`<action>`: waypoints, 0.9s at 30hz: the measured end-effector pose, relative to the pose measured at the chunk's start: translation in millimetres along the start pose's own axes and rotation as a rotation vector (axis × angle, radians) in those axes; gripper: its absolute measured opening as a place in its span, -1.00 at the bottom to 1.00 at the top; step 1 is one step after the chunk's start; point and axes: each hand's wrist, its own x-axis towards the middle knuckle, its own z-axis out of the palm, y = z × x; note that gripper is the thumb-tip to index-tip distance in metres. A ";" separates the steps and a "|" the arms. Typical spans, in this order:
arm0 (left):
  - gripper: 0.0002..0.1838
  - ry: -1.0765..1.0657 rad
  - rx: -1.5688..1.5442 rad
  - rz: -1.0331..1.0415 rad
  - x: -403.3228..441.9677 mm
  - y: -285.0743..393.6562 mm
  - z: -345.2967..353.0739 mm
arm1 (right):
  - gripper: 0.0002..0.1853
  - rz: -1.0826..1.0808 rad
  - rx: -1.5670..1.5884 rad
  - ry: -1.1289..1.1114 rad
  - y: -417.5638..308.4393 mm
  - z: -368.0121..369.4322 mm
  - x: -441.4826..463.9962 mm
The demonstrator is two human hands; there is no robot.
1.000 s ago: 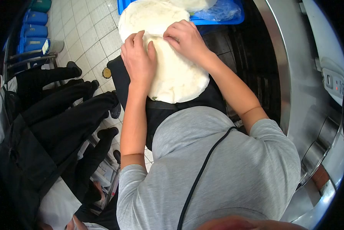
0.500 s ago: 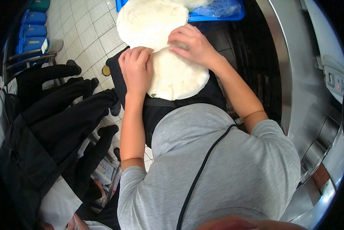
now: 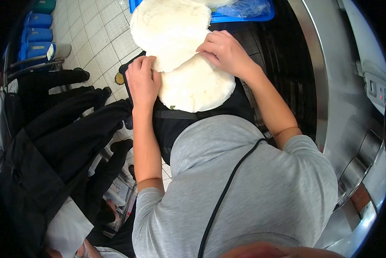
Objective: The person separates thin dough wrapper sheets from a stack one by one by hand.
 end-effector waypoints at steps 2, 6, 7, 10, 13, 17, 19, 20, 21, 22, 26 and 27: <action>-0.59 0.009 0.006 0.030 -1.6 -7.9 -0.6 | -0.89 -0.011 0.018 -0.017 1.7 0.6 -0.8; -0.63 0.040 0.009 0.093 -4.7 -0.3 -6.9 | -0.83 -0.035 0.099 0.019 10.6 2.7 0.8; -0.63 0.040 0.010 0.090 -5.8 2.7 -9.6 | -0.83 -0.036 0.101 0.017 9.9 2.9 1.3; -0.69 -0.011 -0.027 0.086 -9.3 16.9 -18.2 | -0.83 0.050 0.025 0.090 9.8 3.4 -0.1; -0.67 -0.059 -0.061 0.076 -14.5 30.8 -23.3 | -0.79 0.126 -0.009 0.000 16.9 2.8 -3.1; -0.61 -0.091 -0.114 0.002 -23.8 30.3 -19.6 | -0.79 0.074 -0.085 -0.053 12.2 -3.1 -0.3; -0.63 -0.017 -0.148 -0.036 -22.8 25.8 -15.5 | -0.82 0.073 -0.090 -0.052 6.3 -7.8 2.3; -0.65 0.057 -0.182 -0.075 -22.2 22.3 -13.4 | -0.85 0.126 -0.114 -0.123 3.7 -9.7 4.1; -0.65 0.057 -0.183 -0.074 -23.1 16.9 -12.1 | -0.88 0.178 -0.137 -0.193 -0.5 -12.4 7.0; -0.65 -0.013 -0.190 -0.168 -24.3 9.3 -11.6 | -0.88 0.177 -0.137 -0.193 -6.1 -16.0 11.0; -0.63 -0.215 -0.194 -0.316 -21.0 5.3 -23.5 | -0.83 0.313 -0.208 -0.401 -20.7 -23.0 15.9; -0.60 -0.279 -0.195 -0.340 -18.0 9.5 -28.8 | -0.77 0.281 -0.213 -0.404 -21.2 -22.2 14.9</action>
